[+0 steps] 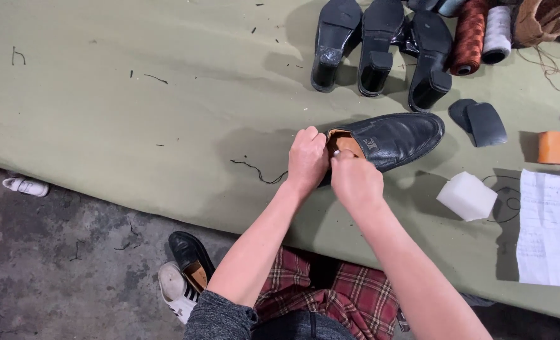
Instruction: Hand-sewing the sole of a black leather shoe using a stitching awl and thread at a repair bench.
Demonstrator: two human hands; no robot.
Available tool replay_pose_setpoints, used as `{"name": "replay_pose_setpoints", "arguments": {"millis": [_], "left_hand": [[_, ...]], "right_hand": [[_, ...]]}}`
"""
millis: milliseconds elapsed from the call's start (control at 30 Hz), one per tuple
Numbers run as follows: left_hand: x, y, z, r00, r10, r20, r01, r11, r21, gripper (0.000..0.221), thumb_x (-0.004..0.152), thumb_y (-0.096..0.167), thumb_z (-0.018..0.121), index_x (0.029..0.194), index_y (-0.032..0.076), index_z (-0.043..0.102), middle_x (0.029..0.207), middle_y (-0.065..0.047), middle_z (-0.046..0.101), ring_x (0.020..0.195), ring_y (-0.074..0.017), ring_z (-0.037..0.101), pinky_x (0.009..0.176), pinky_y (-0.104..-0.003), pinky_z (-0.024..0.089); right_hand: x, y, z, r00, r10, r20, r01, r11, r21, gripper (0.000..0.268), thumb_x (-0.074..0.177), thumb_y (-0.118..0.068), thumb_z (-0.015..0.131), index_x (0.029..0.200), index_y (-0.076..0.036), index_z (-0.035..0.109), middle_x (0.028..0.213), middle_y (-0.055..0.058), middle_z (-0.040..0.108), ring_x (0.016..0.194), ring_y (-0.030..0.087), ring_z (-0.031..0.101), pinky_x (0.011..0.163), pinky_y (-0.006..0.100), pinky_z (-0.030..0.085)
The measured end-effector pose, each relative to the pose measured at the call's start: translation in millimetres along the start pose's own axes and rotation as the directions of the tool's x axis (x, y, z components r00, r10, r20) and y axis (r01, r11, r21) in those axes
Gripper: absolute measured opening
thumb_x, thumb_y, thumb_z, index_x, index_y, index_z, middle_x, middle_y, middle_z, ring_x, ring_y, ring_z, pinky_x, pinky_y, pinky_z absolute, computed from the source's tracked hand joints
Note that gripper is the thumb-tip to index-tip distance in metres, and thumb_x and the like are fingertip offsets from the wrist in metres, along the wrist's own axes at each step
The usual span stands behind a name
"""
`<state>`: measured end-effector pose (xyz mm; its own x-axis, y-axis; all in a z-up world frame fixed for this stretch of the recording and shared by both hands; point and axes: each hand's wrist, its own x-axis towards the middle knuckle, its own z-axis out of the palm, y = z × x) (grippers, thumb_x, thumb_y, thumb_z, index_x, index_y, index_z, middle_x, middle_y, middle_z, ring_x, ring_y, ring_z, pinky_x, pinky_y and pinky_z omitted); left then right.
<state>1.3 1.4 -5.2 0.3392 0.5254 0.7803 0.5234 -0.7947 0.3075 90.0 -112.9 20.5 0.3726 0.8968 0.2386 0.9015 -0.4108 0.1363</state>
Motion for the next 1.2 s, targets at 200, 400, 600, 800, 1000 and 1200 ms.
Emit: {"name": "replay_pose_setpoints", "arguments": {"millis": [200,400,600,800,1000,1200], "left_hand": [[6,5,-9,1.0,-0.009,-0.006,0.009,1.0,-0.011,0.022,0.083,0.006,0.057,0.067,0.014,0.044,0.071,-0.001,0.034,0.062,-0.0205,0.045,0.054,-0.035,0.045],[4,4,-13,1.0,0.005,-0.015,-0.006,0.999,-0.037,0.021,0.083,0.004,0.058,0.068,0.012,0.047,0.072,-0.001,0.036,0.064,-0.0207,0.047,0.056,-0.033,0.045],[20,19,-42,0.999,0.042,-0.007,-0.043,0.987,-0.158,0.008,0.088,0.001,0.058,0.082,0.005,0.061,0.076,-0.002,0.04,0.07,-0.0223,0.049,0.063,-0.033,0.048],[27,37,-68,0.965,0.182,-0.188,-0.222,0.949,-0.223,0.01,0.091,-0.003,0.061,0.094,-0.003,0.071,0.077,-0.007,0.041,0.069,-0.0249,0.051,0.069,-0.034,0.057],[34,50,-95,0.938,0.206,-0.278,-0.278,0.927,-0.252,0.01,0.094,-0.002,0.064,0.096,-0.004,0.073,0.077,-0.009,0.044,0.068,-0.0261,0.054,0.076,-0.039,0.064],[37,63,-112,0.972,0.105,-0.209,-0.146,0.971,-0.191,0.016,0.092,-0.002,0.06,0.104,-0.006,0.07,0.081,-0.011,0.043,0.072,-0.0275,0.053,0.078,-0.04,0.062]], "right_hand": [[0,-13,-52,0.839,-0.265,-0.476,0.042,0.903,-0.427,0.028,0.1,-0.022,0.051,0.078,-0.008,0.061,0.053,-0.001,0.042,0.036,0.015,0.051,0.034,0.036,0.046],[12,2,-50,0.889,0.155,0.431,-0.286,0.923,0.258,0.053,0.102,-0.057,0.048,0.109,-0.008,0.066,0.089,0.022,0.071,0.091,0.049,0.073,0.071,0.064,0.058],[-24,3,-74,0.986,0.149,0.07,-0.165,0.889,0.427,0.049,0.105,-0.043,0.054,0.122,0.001,0.069,0.084,0.029,0.071,0.08,0.052,0.071,0.069,0.064,0.057],[-63,2,-56,0.952,0.272,-0.143,-0.114,0.745,0.657,0.033,0.104,-0.032,0.059,0.123,-0.006,0.068,0.086,0.023,0.074,0.079,0.043,0.072,0.065,0.053,0.059],[-85,-9,-56,0.924,0.365,-0.118,-0.145,0.616,0.774,0.031,0.103,-0.029,0.059,0.126,-0.009,0.065,0.091,0.019,0.075,0.083,0.042,0.072,0.066,0.053,0.059],[-95,-12,-34,0.91,0.38,-0.169,-0.118,0.626,0.771,0.033,0.102,-0.033,0.062,0.127,-0.012,0.064,0.095,0.014,0.073,0.084,0.041,0.072,0.068,0.051,0.058]]}}
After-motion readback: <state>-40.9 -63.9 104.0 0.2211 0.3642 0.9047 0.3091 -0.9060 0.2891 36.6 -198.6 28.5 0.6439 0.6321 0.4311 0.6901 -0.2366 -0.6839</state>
